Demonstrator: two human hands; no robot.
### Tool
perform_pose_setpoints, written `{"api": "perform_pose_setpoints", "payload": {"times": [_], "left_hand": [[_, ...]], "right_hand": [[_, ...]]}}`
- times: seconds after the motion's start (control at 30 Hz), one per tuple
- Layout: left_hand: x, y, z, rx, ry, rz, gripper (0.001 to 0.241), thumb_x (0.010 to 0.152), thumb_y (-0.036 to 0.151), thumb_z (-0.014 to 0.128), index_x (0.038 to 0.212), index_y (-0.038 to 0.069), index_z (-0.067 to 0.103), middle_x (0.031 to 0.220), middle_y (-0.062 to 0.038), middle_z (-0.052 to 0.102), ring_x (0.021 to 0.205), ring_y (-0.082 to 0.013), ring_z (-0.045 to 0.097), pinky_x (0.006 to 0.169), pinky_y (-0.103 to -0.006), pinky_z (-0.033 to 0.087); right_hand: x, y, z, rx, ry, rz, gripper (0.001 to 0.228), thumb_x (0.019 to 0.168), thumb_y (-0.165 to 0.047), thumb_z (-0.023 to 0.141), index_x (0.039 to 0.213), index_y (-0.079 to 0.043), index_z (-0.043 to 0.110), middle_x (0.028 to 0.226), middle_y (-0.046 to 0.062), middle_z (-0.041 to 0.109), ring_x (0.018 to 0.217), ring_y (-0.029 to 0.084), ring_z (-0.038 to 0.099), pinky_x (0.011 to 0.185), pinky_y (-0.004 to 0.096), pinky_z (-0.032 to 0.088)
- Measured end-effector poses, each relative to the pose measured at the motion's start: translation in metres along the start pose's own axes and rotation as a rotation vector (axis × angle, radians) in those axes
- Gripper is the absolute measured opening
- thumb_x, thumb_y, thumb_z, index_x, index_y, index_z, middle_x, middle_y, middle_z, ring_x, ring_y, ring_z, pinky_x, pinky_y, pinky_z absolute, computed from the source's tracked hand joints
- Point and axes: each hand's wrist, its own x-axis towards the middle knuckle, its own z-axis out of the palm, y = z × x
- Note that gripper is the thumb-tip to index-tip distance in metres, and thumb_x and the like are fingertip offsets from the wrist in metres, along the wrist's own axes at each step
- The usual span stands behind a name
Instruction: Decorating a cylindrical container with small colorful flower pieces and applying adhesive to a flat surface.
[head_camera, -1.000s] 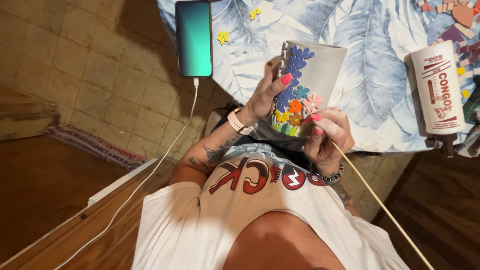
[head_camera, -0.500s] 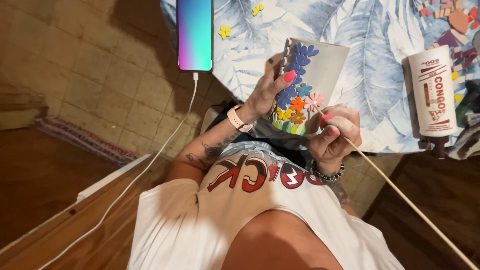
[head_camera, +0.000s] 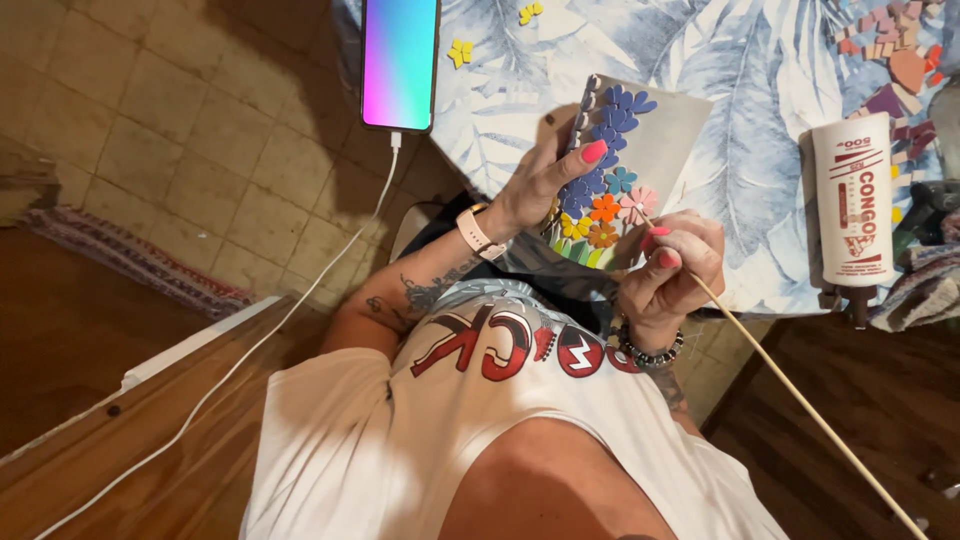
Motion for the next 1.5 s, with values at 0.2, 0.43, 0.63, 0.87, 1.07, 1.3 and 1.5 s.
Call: {"api": "perform_pose_setpoints", "payload": {"times": [0.2, 0.43, 0.63, 0.87, 1.07, 1.3, 1.5], "left_hand": [[-0.001, 0.005, 0.005, -0.038, -0.006, 0.043, 0.063, 0.082, 0.05, 0.05, 0.119, 0.0, 0.036, 0.085, -0.01, 0.04, 0.089, -0.0236, 0.043, 0.089, -0.0441, 0.036], [-0.001, 0.019, 0.01, -0.056, -0.015, 0.052, 0.064, 0.082, 0.05, 0.049, 0.117, -0.001, 0.035, 0.084, -0.008, 0.037, 0.088, -0.0228, 0.041, 0.089, -0.0419, 0.036], [-0.003, 0.024, 0.013, -0.064, -0.012, 0.041, 0.062, 0.082, 0.05, 0.049, 0.115, -0.001, 0.036, 0.084, -0.009, 0.037, 0.088, -0.0234, 0.041, 0.088, -0.0422, 0.036], [0.002, 0.004, 0.006, -0.045, -0.018, 0.031, 0.067, 0.081, 0.051, 0.049, 0.12, -0.002, 0.034, 0.089, -0.015, 0.042, 0.092, -0.0276, 0.045, 0.089, -0.0458, 0.036], [0.004, 0.007, 0.002, -0.015, -0.031, -0.012, 0.073, 0.079, 0.056, 0.047, 0.121, -0.002, 0.033, 0.091, -0.015, 0.042, 0.094, -0.0276, 0.045, 0.09, -0.0456, 0.037], [0.004, 0.004, 0.004, 0.05, 0.004, -0.015, 0.076, 0.081, 0.056, 0.046, 0.122, -0.005, 0.032, 0.105, -0.027, 0.041, 0.106, -0.038, 0.041, 0.094, -0.0538, 0.03], [0.002, 0.014, 0.014, 0.033, 0.008, -0.016, 0.077, 0.079, 0.057, 0.046, 0.123, -0.004, 0.032, 0.105, -0.026, 0.041, 0.105, -0.0388, 0.04, 0.095, -0.0554, 0.029]], "right_hand": [[-0.003, 0.0, -0.001, -0.005, -0.021, -0.012, 0.027, 0.092, -0.015, 0.037, 0.077, 0.006, 0.045, 0.06, 0.01, 0.041, 0.048, 0.02, 0.04, 0.044, 0.029, 0.039], [-0.004, 0.002, -0.001, -0.034, -0.028, -0.033, 0.026, 0.092, -0.015, 0.037, 0.078, 0.006, 0.045, 0.06, 0.01, 0.04, 0.049, 0.021, 0.041, 0.044, 0.03, 0.039], [-0.003, 0.001, 0.0, -0.066, -0.029, -0.037, 0.025, 0.092, -0.015, 0.038, 0.078, 0.006, 0.045, 0.06, 0.011, 0.041, 0.049, 0.022, 0.042, 0.043, 0.031, 0.04], [0.0, 0.003, 0.0, 0.151, 0.07, 0.07, 0.028, 0.093, -0.016, 0.033, 0.078, 0.006, 0.041, 0.061, 0.012, 0.038, 0.041, 0.015, 0.039, 0.037, 0.024, 0.036], [0.003, 0.003, -0.001, 0.074, 0.048, 0.049, 0.029, 0.093, -0.016, 0.036, 0.076, 0.006, 0.043, 0.06, 0.012, 0.039, 0.041, 0.015, 0.038, 0.037, 0.025, 0.036], [0.01, -0.004, -0.002, -0.024, -0.024, 0.013, 0.029, 0.092, -0.016, 0.036, 0.077, 0.006, 0.046, 0.059, 0.01, 0.039, 0.045, 0.02, 0.038, 0.041, 0.028, 0.038], [0.007, -0.005, -0.002, -0.075, -0.039, 0.017, 0.027, 0.093, -0.016, 0.036, 0.079, 0.005, 0.047, 0.059, 0.009, 0.041, 0.05, 0.021, 0.04, 0.044, 0.03, 0.04]]}}
